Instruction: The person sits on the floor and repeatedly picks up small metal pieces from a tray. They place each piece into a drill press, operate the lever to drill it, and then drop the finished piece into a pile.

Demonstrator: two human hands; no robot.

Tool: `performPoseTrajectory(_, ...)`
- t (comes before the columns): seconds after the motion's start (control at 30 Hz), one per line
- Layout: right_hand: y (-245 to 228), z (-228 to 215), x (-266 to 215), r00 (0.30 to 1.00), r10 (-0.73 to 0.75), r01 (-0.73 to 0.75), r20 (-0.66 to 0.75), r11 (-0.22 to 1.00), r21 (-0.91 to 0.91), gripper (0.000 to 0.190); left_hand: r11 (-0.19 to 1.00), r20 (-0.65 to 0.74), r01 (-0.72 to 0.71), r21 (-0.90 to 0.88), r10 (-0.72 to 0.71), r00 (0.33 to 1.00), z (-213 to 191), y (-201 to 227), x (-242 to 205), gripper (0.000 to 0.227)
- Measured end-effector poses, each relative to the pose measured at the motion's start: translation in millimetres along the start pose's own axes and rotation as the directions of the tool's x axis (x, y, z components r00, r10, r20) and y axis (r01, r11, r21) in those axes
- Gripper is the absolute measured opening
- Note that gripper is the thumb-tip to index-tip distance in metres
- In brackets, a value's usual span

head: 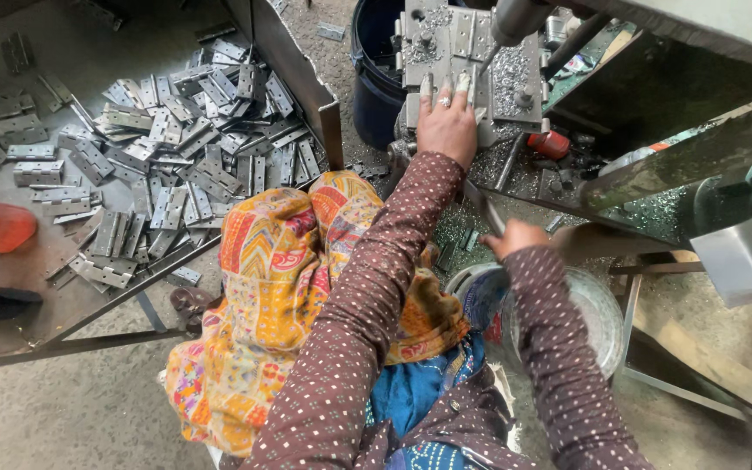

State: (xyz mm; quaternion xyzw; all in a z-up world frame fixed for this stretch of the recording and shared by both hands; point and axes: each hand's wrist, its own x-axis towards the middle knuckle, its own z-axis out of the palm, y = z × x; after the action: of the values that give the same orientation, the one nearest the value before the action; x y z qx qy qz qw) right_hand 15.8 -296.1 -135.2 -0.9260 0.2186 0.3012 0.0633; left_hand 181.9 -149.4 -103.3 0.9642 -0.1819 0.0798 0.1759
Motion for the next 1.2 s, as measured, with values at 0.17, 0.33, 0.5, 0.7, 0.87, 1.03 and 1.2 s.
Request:
performPoseTrajectory(0.17,15.5,68.5,4.7,0.977,-0.048,0.070,-0.207,0.993,0.099,0.055,1.000,-0.045,-0.003,0.027,0.004,0.999,6.3,-0.6,2.8,0.027)
performPoseTrajectory(0.33,14.0,19.0,24.0,1.000,0.000,0.000,-0.008,0.999,0.048,0.054,1.000,-0.010,-0.018,0.017,0.018,1.000,6.4,-3.7,19.7,0.023)
performPoseTrajectory(0.5,15.5,23.4,17.5,0.999,-0.018,0.020,-0.036,0.999,0.050,0.057,0.999,0.023,0.006,0.037,-0.007,1.000,8.2,-3.8,38.9,0.022)
performPoseTrajectory(0.7,17.3,74.6,8.0,0.974,-0.089,0.101,-0.209,0.994,0.046,0.057,1.000,0.039,-0.008,-0.010,0.008,0.999,17.3,-10.3,17.3,0.024)
performPoseTrajectory(0.87,17.7,12.3,33.0,0.999,-0.006,0.005,0.036,0.999,0.036,0.055,1.000,0.050,-0.004,0.018,0.003,0.999,12.4,-11.2,41.4,0.026)
performPoseTrajectory(1.03,12.6,39.4,16.0,1.000,0.002,-0.001,-0.023,1.000,0.031,0.055,0.998,0.145,0.057,-0.032,-0.052,0.988,6.0,-9.8,59.5,0.027)
performPoseTrajectory(1.2,17.9,69.4,13.7,0.983,-0.102,0.113,-0.156,0.991,0.068,0.055,0.999,0.298,0.003,0.032,-0.012,0.954,1.1,-10.7,58.6,0.029)
